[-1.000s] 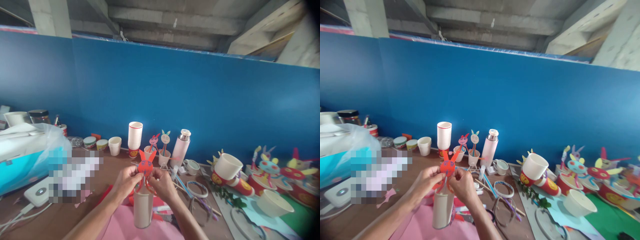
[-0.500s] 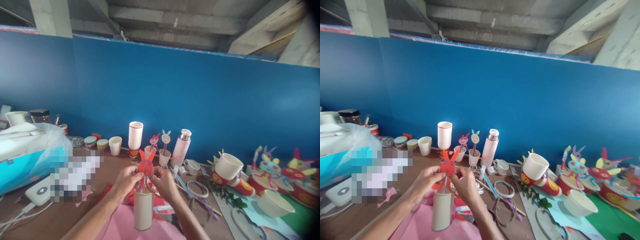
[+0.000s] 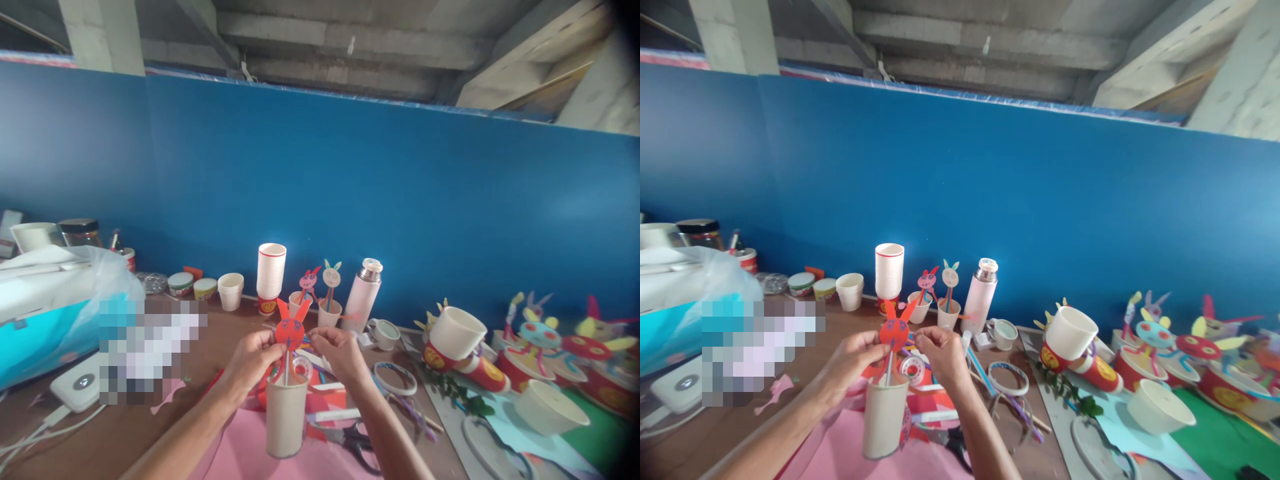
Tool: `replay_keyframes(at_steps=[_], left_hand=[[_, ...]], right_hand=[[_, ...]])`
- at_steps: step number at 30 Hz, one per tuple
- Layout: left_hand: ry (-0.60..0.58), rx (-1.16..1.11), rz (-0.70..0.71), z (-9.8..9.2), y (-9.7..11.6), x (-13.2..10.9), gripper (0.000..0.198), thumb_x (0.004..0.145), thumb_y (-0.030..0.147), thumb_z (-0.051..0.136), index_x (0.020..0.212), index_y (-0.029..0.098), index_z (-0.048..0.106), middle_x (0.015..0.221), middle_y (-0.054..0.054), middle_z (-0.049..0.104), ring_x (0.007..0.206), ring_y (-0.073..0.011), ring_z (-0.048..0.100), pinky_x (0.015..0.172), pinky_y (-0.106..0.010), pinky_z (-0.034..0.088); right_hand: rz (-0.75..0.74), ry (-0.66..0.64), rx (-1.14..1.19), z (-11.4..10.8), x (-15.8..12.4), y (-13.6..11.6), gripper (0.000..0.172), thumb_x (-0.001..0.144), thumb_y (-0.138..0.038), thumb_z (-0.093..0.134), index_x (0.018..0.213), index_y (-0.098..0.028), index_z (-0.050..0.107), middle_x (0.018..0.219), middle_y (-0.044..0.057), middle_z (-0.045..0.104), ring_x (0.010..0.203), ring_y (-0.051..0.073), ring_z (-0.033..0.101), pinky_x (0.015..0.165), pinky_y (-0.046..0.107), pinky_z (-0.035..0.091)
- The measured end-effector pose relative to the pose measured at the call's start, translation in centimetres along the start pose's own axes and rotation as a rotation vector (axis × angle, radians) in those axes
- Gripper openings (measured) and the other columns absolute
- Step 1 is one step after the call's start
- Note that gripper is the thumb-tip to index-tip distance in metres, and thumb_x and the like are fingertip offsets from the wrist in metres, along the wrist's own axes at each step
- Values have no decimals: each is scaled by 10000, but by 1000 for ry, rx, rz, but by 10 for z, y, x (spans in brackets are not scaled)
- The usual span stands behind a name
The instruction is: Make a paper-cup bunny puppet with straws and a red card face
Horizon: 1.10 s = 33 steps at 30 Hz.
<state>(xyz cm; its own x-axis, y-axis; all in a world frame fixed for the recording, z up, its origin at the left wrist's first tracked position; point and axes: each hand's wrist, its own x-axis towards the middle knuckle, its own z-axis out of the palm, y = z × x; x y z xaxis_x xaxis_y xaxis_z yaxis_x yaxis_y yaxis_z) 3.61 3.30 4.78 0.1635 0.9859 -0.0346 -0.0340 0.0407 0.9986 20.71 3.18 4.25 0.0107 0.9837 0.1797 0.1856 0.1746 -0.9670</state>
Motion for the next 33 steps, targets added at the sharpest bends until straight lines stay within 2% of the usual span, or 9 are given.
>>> replay_keyframes(at_steps=[5,12,19,24,28,33], left_hand=[[7,11,-5,1,2,-1,167,609,289,643,624,126,612,569,-36,646,557,-164,600,521,-234,426],[5,46,0,0,4,-1,183,643,267,615,712,100,638,599,-45,652,541,-144,570,515,-227,405],[-1,25,1,-2,5,1,174,628,278,636,673,110,640,570,-19,630,502,-119,533,500,-213,372],[6,11,11,-6,-1,4,182,619,298,647,655,121,627,522,6,589,477,-119,518,487,-216,360],[3,9,23,-8,-5,6,171,635,287,635,677,122,632,532,6,590,494,-116,517,502,-217,363],[-4,-8,30,-8,-4,7,168,618,297,651,609,136,603,533,6,594,530,-129,541,536,-224,380]], right_hand=[[2,3,27,-2,1,-1,202,693,-313,559,723,-130,639,527,-18,523,464,82,397,441,199,298],[-15,-41,53,-4,-2,-4,174,700,-240,521,762,-136,645,563,-12,545,505,92,438,475,199,324],[26,-41,73,-7,-5,-12,218,668,-184,494,825,-156,642,597,-13,578,504,94,456,486,197,334],[-27,-48,47,-12,-7,-14,175,669,-170,457,687,-155,631,606,-3,580,508,94,452,487,197,331],[-33,-89,-10,-13,-8,-15,186,708,-207,495,776,-154,660,619,-4,589,508,89,451,484,194,331],[-82,-76,-82,-10,-10,-14,208,751,-284,524,820,-169,683,692,15,643,624,124,537,568,210,390]])
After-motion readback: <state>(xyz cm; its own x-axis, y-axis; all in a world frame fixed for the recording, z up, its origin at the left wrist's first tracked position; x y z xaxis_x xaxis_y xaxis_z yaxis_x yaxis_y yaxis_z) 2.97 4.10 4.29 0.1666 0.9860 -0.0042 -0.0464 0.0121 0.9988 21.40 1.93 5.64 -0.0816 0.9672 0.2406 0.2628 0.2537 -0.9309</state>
